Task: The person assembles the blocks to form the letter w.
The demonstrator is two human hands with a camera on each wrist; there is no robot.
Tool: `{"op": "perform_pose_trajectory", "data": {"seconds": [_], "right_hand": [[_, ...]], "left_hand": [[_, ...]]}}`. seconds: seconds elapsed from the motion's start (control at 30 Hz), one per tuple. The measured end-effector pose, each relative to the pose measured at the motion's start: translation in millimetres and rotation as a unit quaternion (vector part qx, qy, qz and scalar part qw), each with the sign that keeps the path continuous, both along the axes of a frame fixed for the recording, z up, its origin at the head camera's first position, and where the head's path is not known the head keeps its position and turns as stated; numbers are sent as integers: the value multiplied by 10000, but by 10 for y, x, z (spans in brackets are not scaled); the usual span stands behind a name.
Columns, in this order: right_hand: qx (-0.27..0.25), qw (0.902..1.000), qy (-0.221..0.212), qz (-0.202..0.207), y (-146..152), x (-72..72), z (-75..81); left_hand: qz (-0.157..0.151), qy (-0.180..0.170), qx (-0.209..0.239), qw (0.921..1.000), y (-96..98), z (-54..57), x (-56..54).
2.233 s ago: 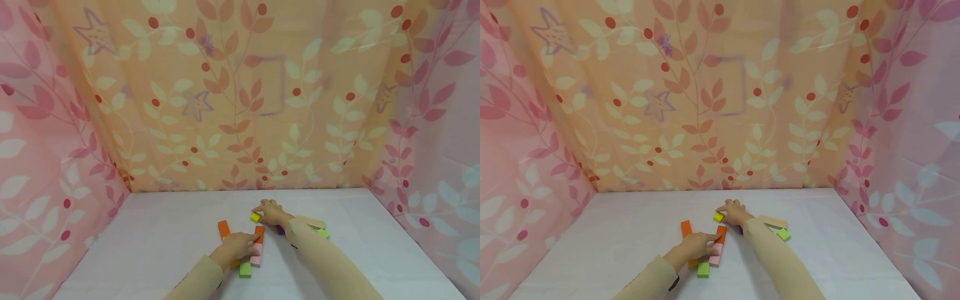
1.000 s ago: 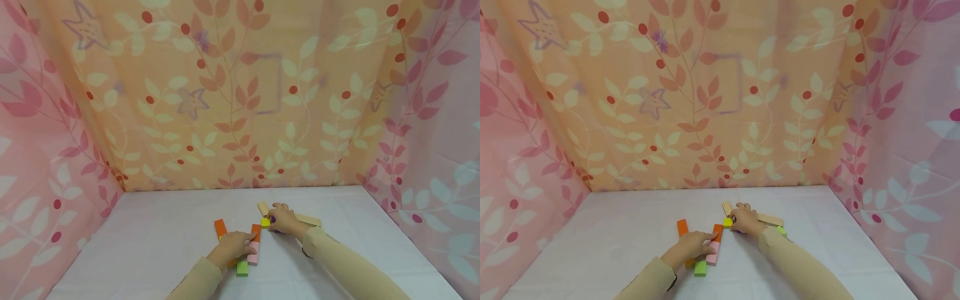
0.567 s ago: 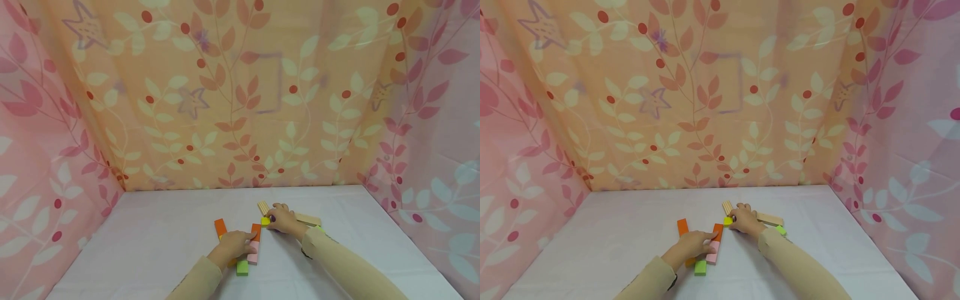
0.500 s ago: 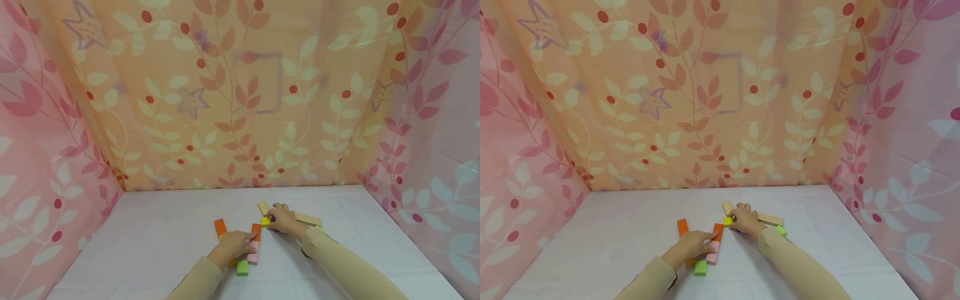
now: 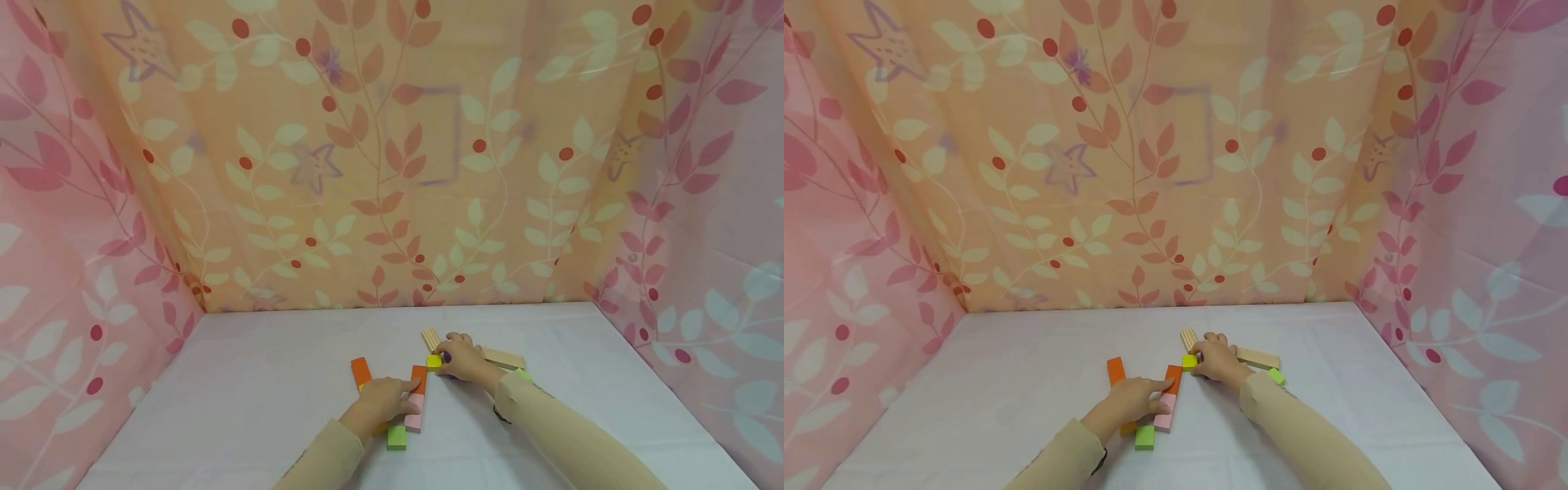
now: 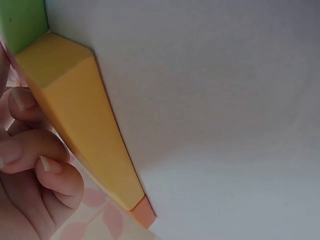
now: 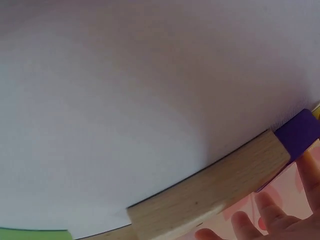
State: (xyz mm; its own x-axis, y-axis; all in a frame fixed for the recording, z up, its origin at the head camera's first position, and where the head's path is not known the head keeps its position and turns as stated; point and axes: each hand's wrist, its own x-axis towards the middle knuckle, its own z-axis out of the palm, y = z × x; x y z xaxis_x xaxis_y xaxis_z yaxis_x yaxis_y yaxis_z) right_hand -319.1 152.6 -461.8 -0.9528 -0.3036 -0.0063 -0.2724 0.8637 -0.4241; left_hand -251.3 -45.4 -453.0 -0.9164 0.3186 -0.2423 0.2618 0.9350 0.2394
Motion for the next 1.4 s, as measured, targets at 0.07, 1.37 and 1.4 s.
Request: {"op": "perform_pose_trajectory", "data": {"seconds": [0.07, 1.37, 1.4], "right_hand": [[-147, 9999, -40, 55, 47, -10, 4], [-624, 9974, -364, 6, 360, -44, 146], [-778, 9962, -387, -66, 354, -38, 143]], "left_hand": [[-17, 4, 0, 10000, 2, -2, 0], [-171, 179, 52, 9997, -24, -25, 17], [-163, 157, 52, 9997, -21, -31, 16]]}}
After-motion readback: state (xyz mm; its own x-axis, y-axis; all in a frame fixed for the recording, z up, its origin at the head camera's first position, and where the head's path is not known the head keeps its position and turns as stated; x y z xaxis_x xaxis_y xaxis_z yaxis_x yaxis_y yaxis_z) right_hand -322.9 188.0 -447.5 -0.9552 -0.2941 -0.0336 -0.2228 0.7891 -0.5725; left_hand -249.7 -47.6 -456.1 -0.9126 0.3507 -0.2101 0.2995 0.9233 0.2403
